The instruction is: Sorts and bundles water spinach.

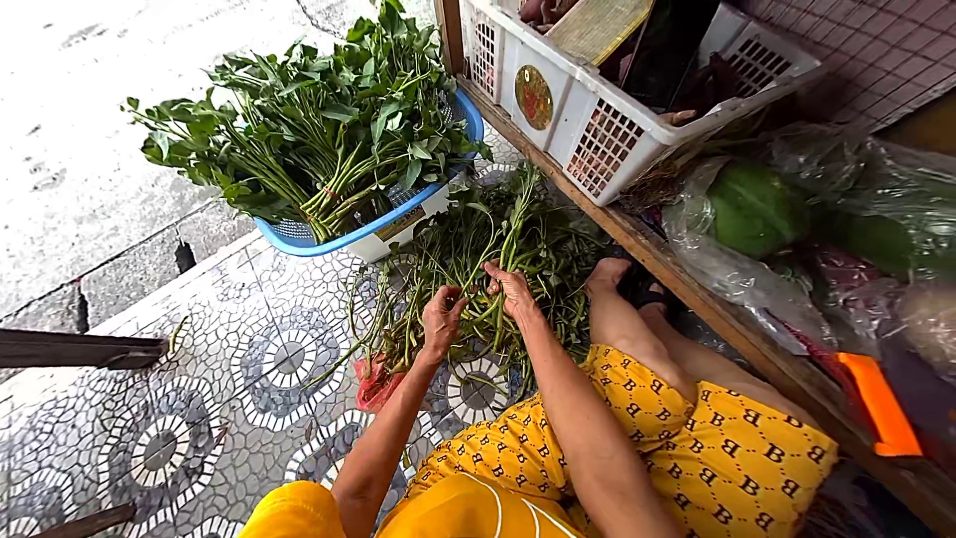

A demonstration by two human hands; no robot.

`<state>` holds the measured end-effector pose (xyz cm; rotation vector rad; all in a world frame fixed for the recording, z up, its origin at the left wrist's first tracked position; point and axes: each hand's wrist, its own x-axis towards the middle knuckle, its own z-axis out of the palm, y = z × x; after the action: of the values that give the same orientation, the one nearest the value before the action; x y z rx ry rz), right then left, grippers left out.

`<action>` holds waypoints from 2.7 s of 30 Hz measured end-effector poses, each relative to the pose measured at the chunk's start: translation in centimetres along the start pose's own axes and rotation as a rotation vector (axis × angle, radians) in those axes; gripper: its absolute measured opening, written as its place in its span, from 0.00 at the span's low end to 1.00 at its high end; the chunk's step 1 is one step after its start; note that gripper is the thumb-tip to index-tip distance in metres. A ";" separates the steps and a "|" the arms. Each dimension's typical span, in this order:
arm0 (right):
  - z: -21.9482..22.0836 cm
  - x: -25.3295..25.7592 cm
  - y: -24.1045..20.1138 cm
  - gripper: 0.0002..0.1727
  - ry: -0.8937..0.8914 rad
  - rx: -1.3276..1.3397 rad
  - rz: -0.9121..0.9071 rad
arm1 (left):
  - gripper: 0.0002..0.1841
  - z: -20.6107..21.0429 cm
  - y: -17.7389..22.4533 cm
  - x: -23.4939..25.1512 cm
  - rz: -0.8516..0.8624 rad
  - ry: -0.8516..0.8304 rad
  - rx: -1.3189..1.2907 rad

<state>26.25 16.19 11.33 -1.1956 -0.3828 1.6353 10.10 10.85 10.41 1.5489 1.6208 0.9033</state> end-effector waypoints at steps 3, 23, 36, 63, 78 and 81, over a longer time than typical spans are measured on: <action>-0.2 -0.1 -0.1 0.05 0.026 0.025 -0.027 | 0.15 1.2 -0.1 -0.4 0.016 -0.016 0.020; -0.1 -0.8 -0.4 0.06 0.018 -0.064 -0.022 | 0.13 -1.5 3.7 0.3 -0.126 -0.065 -0.041; -0.7 -0.2 0.5 0.10 0.107 -0.154 0.002 | 0.25 -15.3 -9.7 1.6 -0.606 0.204 0.574; -0.3 0.8 0.2 0.14 0.328 -0.055 0.042 | 0.27 -0.2 -0.7 13.2 -0.268 -0.014 0.308; -0.6 0.0 -0.8 0.07 0.280 0.058 -0.005 | 0.17 -1.2 1.5 10.0 -0.095 -0.245 0.091; -0.1 -0.1 -1.0 0.08 0.175 0.095 -0.009 | 0.17 0.1 2.6 8.2 -0.091 -0.270 0.054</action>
<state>26.88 16.52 12.03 -1.2517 -0.1981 1.5102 11.25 19.12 12.38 1.5461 1.5168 0.5785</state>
